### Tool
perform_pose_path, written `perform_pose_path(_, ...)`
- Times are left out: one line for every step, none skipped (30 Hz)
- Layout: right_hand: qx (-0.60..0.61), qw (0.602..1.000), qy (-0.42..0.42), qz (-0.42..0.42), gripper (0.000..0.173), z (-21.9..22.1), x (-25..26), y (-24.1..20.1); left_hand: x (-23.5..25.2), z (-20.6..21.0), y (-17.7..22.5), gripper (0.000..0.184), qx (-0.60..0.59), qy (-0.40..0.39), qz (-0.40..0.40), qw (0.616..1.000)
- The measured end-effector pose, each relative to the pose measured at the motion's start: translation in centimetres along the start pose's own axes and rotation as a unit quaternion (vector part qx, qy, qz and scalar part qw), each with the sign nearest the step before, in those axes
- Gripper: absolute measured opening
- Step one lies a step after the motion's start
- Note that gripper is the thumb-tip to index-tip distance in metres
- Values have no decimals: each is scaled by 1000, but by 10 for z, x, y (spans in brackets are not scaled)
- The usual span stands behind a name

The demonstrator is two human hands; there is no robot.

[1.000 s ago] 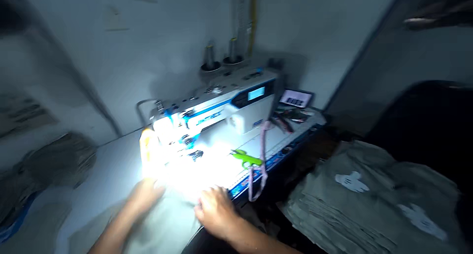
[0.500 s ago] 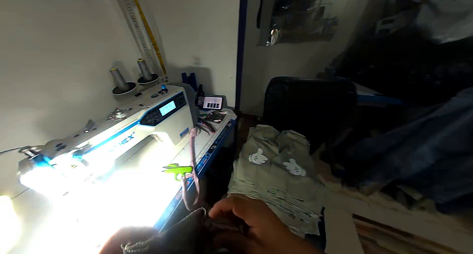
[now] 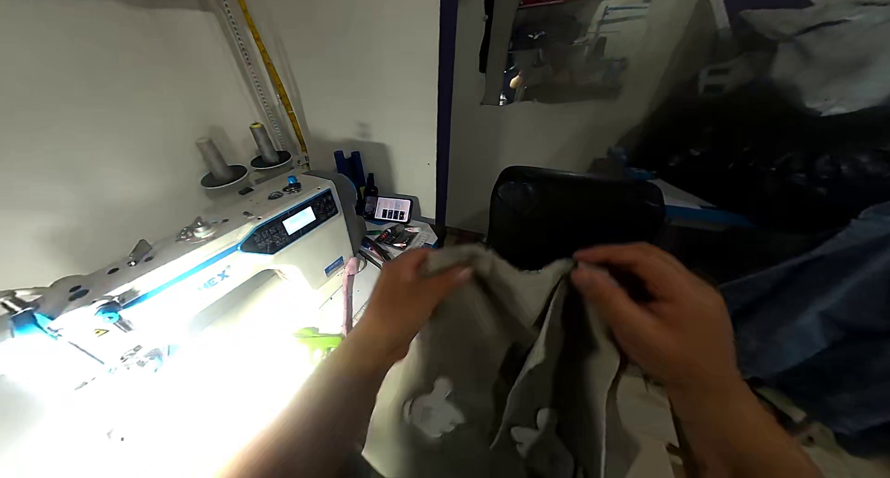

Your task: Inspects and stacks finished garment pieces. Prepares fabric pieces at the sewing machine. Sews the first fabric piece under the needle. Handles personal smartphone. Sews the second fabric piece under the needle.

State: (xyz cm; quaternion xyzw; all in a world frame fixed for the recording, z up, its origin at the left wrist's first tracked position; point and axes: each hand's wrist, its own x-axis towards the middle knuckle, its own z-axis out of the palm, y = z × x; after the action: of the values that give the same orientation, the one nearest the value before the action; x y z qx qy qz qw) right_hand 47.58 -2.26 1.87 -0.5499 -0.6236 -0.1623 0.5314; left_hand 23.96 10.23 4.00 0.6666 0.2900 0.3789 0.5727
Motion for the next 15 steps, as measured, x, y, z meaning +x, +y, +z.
perform_pose_path(-14, 1000, -7, 22, 36, -1, 15, 18, 28, 11, 2, 26, 19, -9, -2, 1000)
perform_pose_path(-28, 998, -19, 48, 37, -1, 29, 36, 55, 21, 2, 30, 52, -11, 6, 999)
perform_pose_path(-39, 996, -37, 75, 36, 0, 41, 56, 82, 30, -3, 33, 83, -7, 13, 996)
perform_pose_path(-52, 992, -56, 103, 32, 3, 51, 79, 106, 37, -13, 38, 111, -3, 18, 994)
perform_pose_path(-69, 985, -79, 135, 28, 7, 56, 102, 123, 41, -27, 47, 136, -2, 11, 991)
perform_pose_path(-100, 973, -119, 170, 28, 12, 57, 125, 132, 43, -43, 59, 166, -3, -7, 986)
perform_pose_path(-135, 954, -170, 207, 30, 17, 53, 148, 131, 42, -58, 70, 201, 1, -29, 979)
perform_pose_path(-167, 926, -231, 249, 36, 24, 44, 170, 125, 40, -74, 73, 243, 10, -45, 969)
perform_pose_path(-189, 894, -283, 293, 41, 31, 30, 189, 110, 36, -92, 73, 282, 7, -52, 958)
perform_pose_path(-198, 868, -315, 328, 44, 38, 12, 202, 91, 30, -109, 70, 317, -4, -48, 947)
perform_pose_path(-197, 859, -318, 351, 44, 46, -6, 210, 69, 21, -124, 65, 346, -21, -36, 937)
perform_pose_path(-195, 857, -307, 364, 43, 53, -20, 210, 45, 10, -137, 58, 373, -35, -20, 927)
perform_pose_path(-197, 858, -294, 372, 41, 60, -31, 206, 19, -2, -147, 52, 393, -42, -3, 918)
perform_pose_path(-203, 860, -278, 376, 40, 66, -37, 199, -6, -13, -155, 45, 406, -41, 19, 913)
perform_pose_path(-210, 865, -264, 373, 39, 72, -40, 190, -31, -23, -163, 39, 414, -24, 56, 908)
